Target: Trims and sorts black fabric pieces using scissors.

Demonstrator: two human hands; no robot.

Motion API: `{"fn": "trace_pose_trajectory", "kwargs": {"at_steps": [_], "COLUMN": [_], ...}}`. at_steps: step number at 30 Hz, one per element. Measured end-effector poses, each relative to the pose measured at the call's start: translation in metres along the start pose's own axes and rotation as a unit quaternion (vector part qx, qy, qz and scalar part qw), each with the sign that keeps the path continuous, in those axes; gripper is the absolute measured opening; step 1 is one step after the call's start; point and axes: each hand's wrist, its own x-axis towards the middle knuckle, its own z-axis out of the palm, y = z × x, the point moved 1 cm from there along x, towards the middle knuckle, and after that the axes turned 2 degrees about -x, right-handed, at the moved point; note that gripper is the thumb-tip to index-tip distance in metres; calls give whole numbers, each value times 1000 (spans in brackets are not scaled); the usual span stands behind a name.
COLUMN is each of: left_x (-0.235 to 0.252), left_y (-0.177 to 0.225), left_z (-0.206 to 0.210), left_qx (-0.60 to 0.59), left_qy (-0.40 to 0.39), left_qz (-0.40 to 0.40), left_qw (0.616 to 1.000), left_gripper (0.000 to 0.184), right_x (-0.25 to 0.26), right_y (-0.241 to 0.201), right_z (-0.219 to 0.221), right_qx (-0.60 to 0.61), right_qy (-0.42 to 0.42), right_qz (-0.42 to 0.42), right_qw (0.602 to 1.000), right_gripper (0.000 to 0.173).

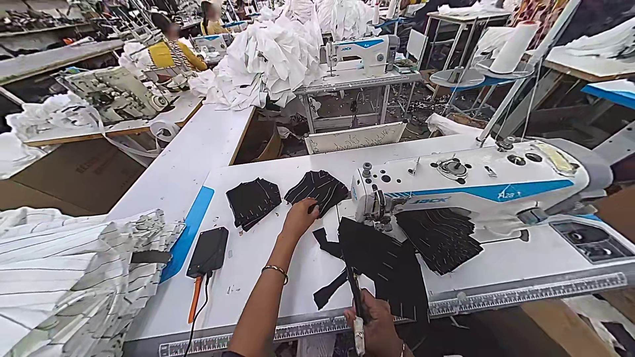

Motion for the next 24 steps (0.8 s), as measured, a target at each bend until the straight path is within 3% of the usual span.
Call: {"fn": "trace_pose_trajectory", "kwargs": {"at_steps": [2,5,9,12,15,18,22,24], "left_x": [-1,-8,-31,-58,-91,-118,-146,-161], "left_y": [3,2,-12,-19,-6,6,1,-7], "left_z": [-7,-32,-84,-120,-138,-116,-38,-6], "left_qx": [0,-59,-187,-220,-95,8,-73,-123], "left_qy": [20,140,300,334,323,240,54,59], "left_qz": [-21,-31,-70,-75,-51,-15,-47,-99], "left_qw": [1000,988,933,914,940,971,995,986], "left_gripper": [37,38,31,23,25,30,43,48], "right_x": [1,2,0,1,1,2,3,6], "right_y": [-1,-1,-1,0,1,-1,0,1], "right_z": [-1,-1,0,1,1,1,1,0], "right_qx": [6,9,17,15,12,6,20,11], "right_qy": [-7,-10,-5,2,8,13,13,6], "right_qz": [9,10,11,3,-6,-12,-4,5], "right_qw": [1000,1000,1000,1000,1000,1000,1000,1000], "right_gripper": [36,35,33,33,32,32,29,28]}}
